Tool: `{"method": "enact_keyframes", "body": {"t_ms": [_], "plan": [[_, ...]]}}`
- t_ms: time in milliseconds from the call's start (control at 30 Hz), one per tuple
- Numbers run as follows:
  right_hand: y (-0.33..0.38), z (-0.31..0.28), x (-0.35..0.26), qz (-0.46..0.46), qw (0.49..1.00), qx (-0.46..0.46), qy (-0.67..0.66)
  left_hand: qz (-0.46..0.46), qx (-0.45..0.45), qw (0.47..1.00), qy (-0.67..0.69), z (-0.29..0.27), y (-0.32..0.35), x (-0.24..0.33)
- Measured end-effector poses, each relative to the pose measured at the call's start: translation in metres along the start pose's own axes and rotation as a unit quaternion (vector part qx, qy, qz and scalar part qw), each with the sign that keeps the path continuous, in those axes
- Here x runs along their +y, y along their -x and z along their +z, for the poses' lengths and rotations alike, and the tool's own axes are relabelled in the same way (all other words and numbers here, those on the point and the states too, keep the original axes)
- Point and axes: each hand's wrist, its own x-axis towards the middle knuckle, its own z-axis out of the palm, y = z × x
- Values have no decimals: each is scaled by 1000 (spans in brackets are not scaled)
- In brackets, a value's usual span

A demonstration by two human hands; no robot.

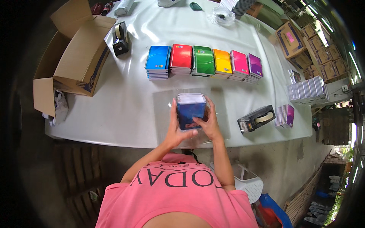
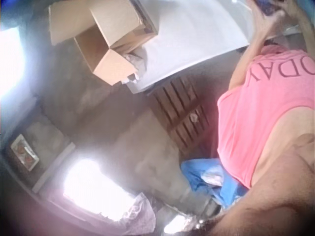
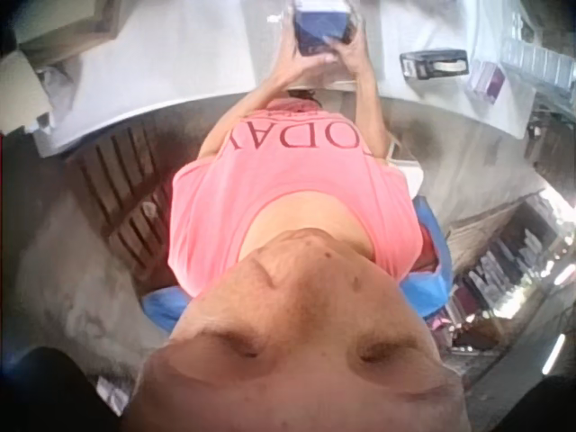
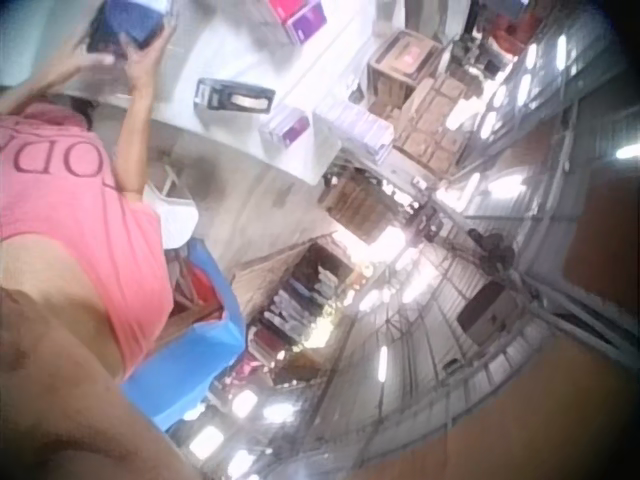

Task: The person picks up notebooks of various colors, places them into plastic sleeves, applies tape from a dispenser to seal the bags, and stacks the packaged sets.

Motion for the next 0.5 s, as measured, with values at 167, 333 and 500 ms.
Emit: {"method": "enact_keyframes", "body": {"t_ms": [167, 333, 500], "plan": [[13, 7, 21, -72, 992, -55, 85, 18, -38, 999, 21, -10, 20, 3], [23, 8, 47, -180, 943, -37, 279, 89, -34, 993, -64, -6, 29, -23], [22, 6, 67, -124, 969, -64, 204, 62, -50, 995, -65, -11, 35, -59]]}}
